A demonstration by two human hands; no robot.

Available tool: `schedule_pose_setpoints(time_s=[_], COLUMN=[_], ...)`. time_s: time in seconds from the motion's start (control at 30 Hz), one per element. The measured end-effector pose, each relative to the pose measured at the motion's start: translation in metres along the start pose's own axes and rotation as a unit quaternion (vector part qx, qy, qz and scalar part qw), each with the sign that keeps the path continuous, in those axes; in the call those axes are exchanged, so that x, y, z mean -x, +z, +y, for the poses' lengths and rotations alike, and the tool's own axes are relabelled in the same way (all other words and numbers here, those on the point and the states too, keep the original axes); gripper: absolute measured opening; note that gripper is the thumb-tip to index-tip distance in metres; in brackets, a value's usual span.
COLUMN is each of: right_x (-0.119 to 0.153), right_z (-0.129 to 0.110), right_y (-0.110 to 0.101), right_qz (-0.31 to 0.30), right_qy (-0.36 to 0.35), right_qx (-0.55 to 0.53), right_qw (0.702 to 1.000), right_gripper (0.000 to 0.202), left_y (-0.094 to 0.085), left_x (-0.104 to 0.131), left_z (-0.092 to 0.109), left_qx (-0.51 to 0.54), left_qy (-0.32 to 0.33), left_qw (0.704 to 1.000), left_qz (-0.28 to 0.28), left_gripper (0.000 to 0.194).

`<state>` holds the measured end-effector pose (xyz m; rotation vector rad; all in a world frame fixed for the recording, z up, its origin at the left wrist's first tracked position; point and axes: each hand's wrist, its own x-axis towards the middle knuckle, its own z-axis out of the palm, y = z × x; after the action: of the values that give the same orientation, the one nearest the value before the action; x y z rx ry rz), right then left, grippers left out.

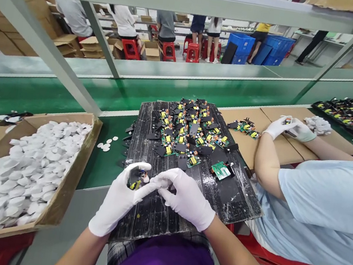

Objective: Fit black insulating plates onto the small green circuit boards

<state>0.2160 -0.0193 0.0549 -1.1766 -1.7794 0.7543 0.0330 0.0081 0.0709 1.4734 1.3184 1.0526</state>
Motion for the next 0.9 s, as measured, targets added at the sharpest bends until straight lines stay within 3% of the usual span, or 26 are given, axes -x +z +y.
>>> schedule_pose_setpoints(time_s=[0.13,0.23,0.3,0.43,0.57,0.63,0.73,0.8,0.9], right_x=[0.003,0.007,0.008,0.002,-0.004,-0.003,0.002,0.005,0.009], right_z=[-0.002,-0.002,-0.001,0.005,0.015,0.019,0.02,0.019,0.016], right_y=[0.001,0.001,0.0,-0.003,-0.002,-0.002,-0.001,0.0,0.003], right_qz=[0.019,0.043,0.055,0.111,0.152,0.15,0.128,0.115,0.123], right_qy=[0.001,0.078,0.148,0.217,0.225,0.22,0.196,0.167,0.147], right_qx=[-0.012,-0.115,-0.232,-0.369,-0.36,-0.346,-0.314,-0.288,-0.269], right_qw=[1.0,0.989,0.96,0.897,0.893,0.899,0.92,0.936,0.944], right_gripper=[0.024,0.02,0.022,0.037,0.047,0.045,0.046,0.05,0.05], left_y=[0.0,0.0,0.0,0.003,0.006,0.006,0.004,0.002,-0.001], left_x=[-0.009,-0.014,-0.017,-0.022,-0.026,-0.027,-0.025,-0.024,-0.02], left_z=[0.003,0.002,0.0,-0.002,-0.002,-0.001,0.003,0.007,0.009], left_qx=[0.011,0.012,0.026,0.068,0.11,0.207,0.366,0.421,0.46], left_qy=[-0.013,-0.033,-0.027,-0.058,-0.097,-0.149,-0.231,-0.249,-0.249], left_qw=[0.994,0.983,0.98,0.985,0.985,0.963,0.895,0.863,0.841], left_qz=[-0.105,-0.178,-0.197,-0.144,-0.086,-0.083,-0.107,-0.122,-0.139], left_gripper=[0.033,0.026,0.023,0.023,0.034,0.041,0.047,0.047,0.047])
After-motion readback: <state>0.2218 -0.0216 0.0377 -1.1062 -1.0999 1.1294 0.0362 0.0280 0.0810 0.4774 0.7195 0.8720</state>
